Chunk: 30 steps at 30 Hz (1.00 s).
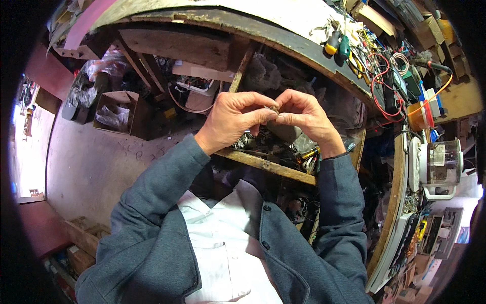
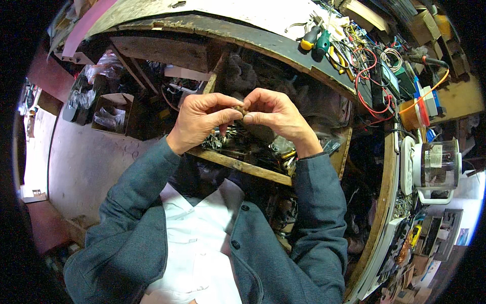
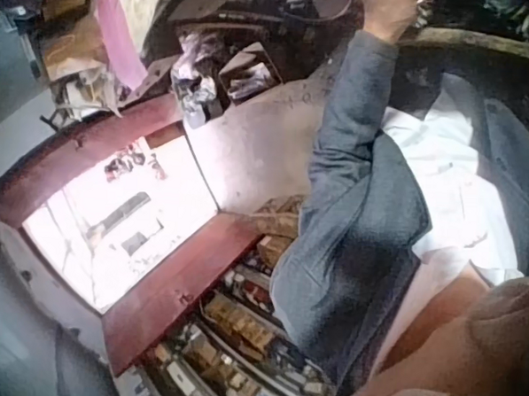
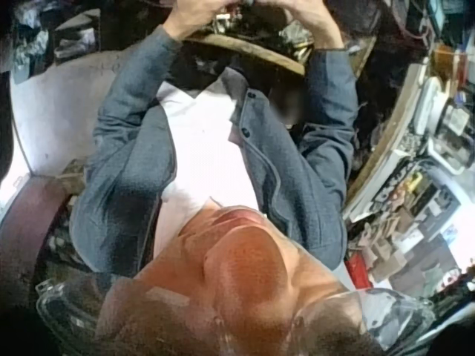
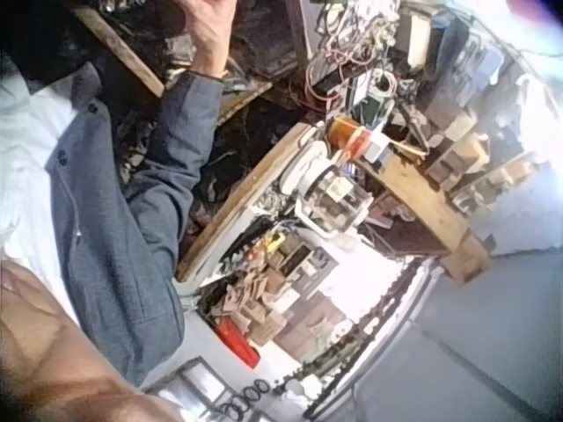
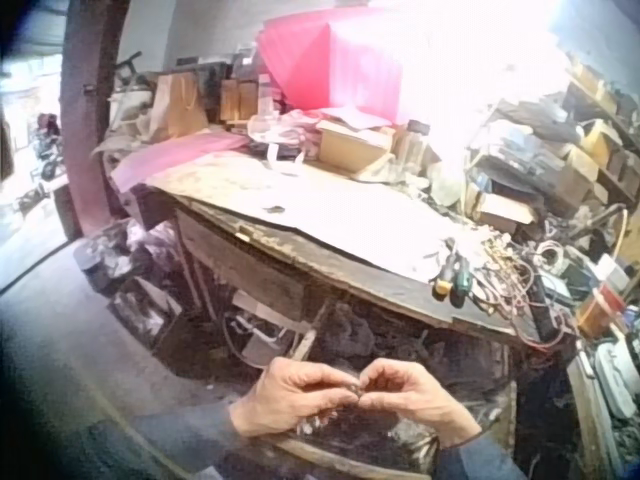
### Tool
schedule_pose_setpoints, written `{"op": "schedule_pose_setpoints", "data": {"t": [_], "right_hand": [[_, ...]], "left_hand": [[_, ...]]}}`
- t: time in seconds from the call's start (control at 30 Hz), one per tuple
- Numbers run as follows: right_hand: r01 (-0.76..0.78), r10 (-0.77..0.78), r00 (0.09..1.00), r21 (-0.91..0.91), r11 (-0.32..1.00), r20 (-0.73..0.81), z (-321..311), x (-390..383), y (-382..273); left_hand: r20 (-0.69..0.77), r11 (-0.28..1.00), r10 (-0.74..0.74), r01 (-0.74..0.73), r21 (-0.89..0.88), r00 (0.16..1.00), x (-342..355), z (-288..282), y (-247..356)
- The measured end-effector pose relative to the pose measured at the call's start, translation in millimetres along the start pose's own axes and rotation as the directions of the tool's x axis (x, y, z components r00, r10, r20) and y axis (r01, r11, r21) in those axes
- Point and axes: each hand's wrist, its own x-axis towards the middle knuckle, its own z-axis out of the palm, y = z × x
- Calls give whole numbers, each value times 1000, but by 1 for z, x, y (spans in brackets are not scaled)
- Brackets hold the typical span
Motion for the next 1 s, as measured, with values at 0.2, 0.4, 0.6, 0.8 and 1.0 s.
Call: {"op": "schedule_pose_setpoints", "data": {"t": [0.2, 0.4, 0.6, 0.8, 1.0], "right_hand": [[-68, 60, 993, 72, 995, 98, 4, 2, 4], [-54, 39, 991, 123, 991, 126, 6, 4, 12], [-26, 18, 998, 114, 993, 68, 8, 5, 7], [-96, 92, 992, 39, 995, 88, 9, 4, 8], [-69, 73, 992, -35, 997, 99, 11, 2, 4]], "left_hand": [[19, 998, 53, -54, 42, 998, -4, -3, 1], [9, 990, 114, -115, 77, 993, -5, -4, -1], [16, 948, 236, -233, 218, 972, -5, -3, 1], [62, 942, 226, -235, 240, 972, -5, -5, 0], [87, 918, 277, -290, 270, 957, -4, -6, -1]]}}
